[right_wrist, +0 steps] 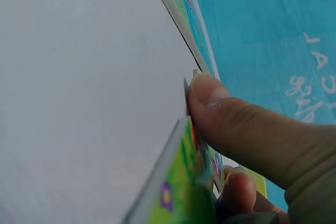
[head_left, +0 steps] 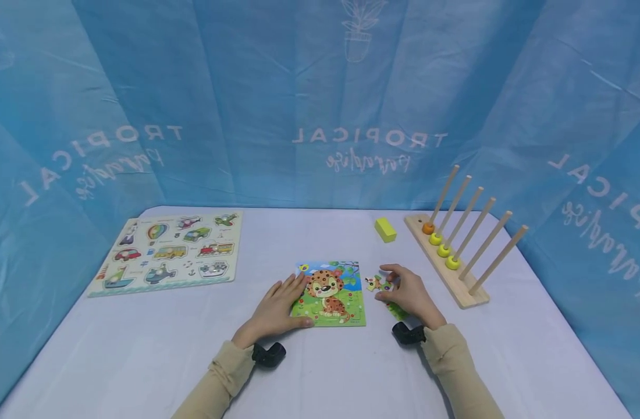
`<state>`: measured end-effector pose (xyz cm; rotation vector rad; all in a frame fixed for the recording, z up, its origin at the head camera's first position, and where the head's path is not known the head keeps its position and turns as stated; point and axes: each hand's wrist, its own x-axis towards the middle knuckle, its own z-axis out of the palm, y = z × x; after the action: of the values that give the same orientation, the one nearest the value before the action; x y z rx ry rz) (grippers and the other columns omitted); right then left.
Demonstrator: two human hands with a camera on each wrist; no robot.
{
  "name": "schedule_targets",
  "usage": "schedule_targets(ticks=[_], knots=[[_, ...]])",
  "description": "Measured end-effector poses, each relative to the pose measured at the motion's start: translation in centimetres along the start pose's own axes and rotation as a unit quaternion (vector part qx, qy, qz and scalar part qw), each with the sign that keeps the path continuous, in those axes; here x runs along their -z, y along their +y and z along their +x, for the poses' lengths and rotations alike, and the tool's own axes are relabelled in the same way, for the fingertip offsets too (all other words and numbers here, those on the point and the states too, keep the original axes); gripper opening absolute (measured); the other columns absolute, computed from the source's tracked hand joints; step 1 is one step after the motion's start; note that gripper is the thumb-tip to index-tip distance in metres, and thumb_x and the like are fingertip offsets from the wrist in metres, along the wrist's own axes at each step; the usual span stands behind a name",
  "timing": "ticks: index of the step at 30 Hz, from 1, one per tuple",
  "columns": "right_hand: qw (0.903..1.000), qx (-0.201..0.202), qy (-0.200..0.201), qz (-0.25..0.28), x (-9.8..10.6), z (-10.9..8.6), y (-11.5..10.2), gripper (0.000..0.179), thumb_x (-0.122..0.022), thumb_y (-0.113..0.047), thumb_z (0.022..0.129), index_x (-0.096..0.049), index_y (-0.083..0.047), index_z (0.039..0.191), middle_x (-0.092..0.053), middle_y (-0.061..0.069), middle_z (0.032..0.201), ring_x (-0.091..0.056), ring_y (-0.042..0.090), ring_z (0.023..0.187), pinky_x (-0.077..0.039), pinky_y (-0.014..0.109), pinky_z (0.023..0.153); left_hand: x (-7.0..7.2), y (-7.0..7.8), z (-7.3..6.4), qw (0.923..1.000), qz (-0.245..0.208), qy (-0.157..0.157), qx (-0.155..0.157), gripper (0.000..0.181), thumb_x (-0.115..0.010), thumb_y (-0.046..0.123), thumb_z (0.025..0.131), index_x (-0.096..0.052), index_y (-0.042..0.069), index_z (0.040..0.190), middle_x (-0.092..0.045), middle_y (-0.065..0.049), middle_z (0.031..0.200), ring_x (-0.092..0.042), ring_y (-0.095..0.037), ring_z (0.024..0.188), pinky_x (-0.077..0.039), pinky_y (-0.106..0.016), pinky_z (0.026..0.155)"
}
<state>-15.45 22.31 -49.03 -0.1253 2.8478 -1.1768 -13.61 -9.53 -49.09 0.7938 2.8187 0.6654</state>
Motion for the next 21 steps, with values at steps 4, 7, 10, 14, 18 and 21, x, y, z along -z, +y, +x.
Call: schedule_targets(ticks=[4,7,10,14,18,21], knots=[[0.9999,-0.014,-0.007,-0.004,0.1,0.0,0.1,0.064,-0.082,-0.023,0.07,-0.055,-0.012,0.127,-0.053,0.005,0.094,-0.047,0.018,0.075,-0.04,0.027,0.061,0.0,0.0,0.0,1.0,-0.001,-0.003,0.003,0.092,-0.063,0.053,0.079,-0.02,0.01,0.148,-0.016,-0.005,0.154,-0.011,-0.024,0.142,-0.006,-0.045,0.115],[0.9995,-0.026,-0.011,-0.011,0.2,0.0,0.2,0.058,-0.08,-0.026,0.072,-0.057,-0.015,0.124,-0.052,0.005,0.093,-0.046,0.019,0.079,-0.039,0.028,0.064,0.0,-0.1,0.1,1.0,0.002,-0.005,0.003,0.092,-0.063,0.054,0.079,-0.019,0.01,0.148,-0.015,-0.005,0.154,-0.011,-0.024,0.142,-0.006,-0.045,0.115],[0.9995,-0.028,-0.007,-0.011,0.2,0.0,0.4,0.047,-0.076,-0.027,0.076,-0.06,-0.015,0.119,-0.053,0.004,0.086,-0.046,0.018,0.075,-0.038,0.027,0.061,0.0,-0.1,0.2,1.0,0.002,-0.007,0.002,0.093,-0.063,0.054,0.079,-0.019,0.01,0.148,-0.015,-0.005,0.154,-0.01,-0.024,0.142,-0.006,-0.045,0.115],[0.9993,-0.032,0.009,0.016,0.2,0.0,0.6,0.029,-0.07,-0.026,0.082,-0.065,-0.012,0.107,-0.055,0.002,0.077,-0.046,0.017,0.067,-0.038,0.026,0.056,0.1,0.0,0.3,1.0,-0.001,-0.007,0.001,0.092,-0.063,0.053,0.079,-0.02,0.009,0.148,-0.015,-0.005,0.154,-0.01,-0.025,0.142,-0.005,-0.045,0.115],[0.9966,-0.052,0.012,0.063,0.3,0.1,1.0,0.025,-0.066,-0.029,0.085,-0.065,-0.009,0.1,-0.059,0.002,0.075,-0.047,0.016,0.064,-0.038,0.025,0.053,0.1,0.0,0.3,0.9999,0.0,-0.01,0.004,0.093,-0.063,0.054,0.079,-0.02,0.009,0.148,-0.015,-0.005,0.154,-0.01,-0.025,0.142,-0.005,-0.045,0.115],[0.9909,-0.065,0.003,0.118,0.5,0.2,1.3,0.029,-0.064,-0.03,0.088,-0.062,-0.008,0.105,-0.062,0.003,0.078,-0.047,0.015,0.064,-0.037,0.024,0.053,0.0,-0.2,0.2,0.9999,0.003,-0.01,0.005,0.093,-0.062,0.056,0.079,-0.019,0.01,0.148,-0.014,-0.005,0.154,-0.01,-0.025,0.142,-0.005,-0.045,0.115]])
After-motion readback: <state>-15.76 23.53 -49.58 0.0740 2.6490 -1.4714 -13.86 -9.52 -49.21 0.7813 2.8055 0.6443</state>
